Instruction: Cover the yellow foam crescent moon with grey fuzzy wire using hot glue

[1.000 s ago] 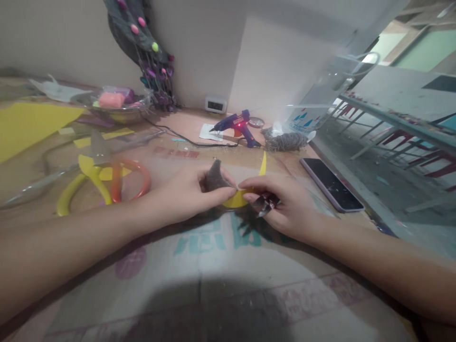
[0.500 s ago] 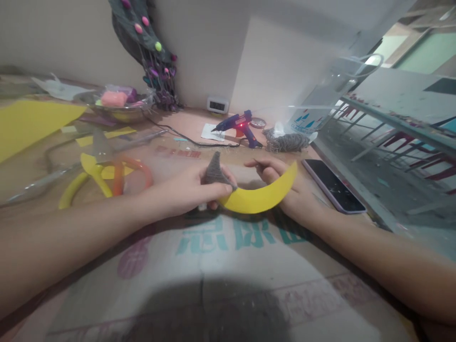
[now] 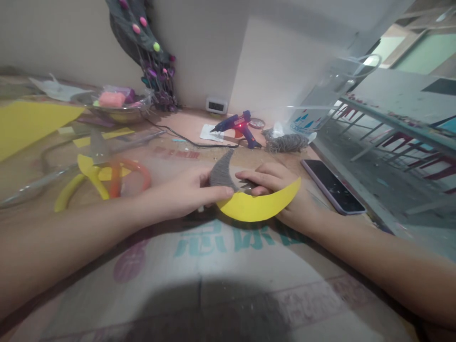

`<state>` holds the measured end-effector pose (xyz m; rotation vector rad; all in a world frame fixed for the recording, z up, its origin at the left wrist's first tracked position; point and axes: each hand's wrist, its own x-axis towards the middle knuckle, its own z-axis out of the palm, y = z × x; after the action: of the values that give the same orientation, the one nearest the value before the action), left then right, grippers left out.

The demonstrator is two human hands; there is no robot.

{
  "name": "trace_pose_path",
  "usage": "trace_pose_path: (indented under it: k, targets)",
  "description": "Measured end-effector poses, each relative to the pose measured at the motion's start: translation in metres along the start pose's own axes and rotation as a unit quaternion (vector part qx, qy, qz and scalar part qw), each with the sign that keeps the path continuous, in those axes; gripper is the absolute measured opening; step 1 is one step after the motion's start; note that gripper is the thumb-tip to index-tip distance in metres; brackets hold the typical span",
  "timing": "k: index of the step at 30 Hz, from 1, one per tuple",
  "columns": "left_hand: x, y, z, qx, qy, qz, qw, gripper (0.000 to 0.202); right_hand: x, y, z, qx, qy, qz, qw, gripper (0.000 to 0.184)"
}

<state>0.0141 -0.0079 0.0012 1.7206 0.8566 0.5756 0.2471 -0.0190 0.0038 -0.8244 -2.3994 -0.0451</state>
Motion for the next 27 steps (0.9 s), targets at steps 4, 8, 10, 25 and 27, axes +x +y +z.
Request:
trace_pose_path:
  k: [4, 8, 10, 25, 27]
  targets:
    - [-0.0010, 0.0002, 0.0008, 0.014, 0.011, 0.002, 1.000, 0.014, 0.0000, 0.0010, 0.0000, -0.047, -0.012, -0.037, 0.998, 0.037]
    - [-0.0015, 0.0011, 0.0018, 0.039, 0.016, 0.004, 0.999, 0.012, -0.0009, -0.0003, -0.0003, -0.077, -0.027, -0.060, 0.995, 0.033]
    - [-0.0016, 0.0017, 0.0021, 0.048, 0.015, 0.000, 0.999, 0.012, -0.0014, -0.0012, -0.0004, -0.086, -0.027, -0.072, 0.993, 0.033]
    - [-0.0020, -0.0011, 0.0022, 0.057, 0.014, 0.004, 0.998, 0.012, -0.0016, 0.0003, -0.0004, -0.089, -0.024, -0.079, 0.993, 0.030]
    - [-0.0020, -0.0022, 0.0021, 0.057, 0.008, 0.006, 0.998, 0.012, -0.0006, -0.0009, -0.0011, -0.088, -0.023, -0.085, 0.992, 0.029]
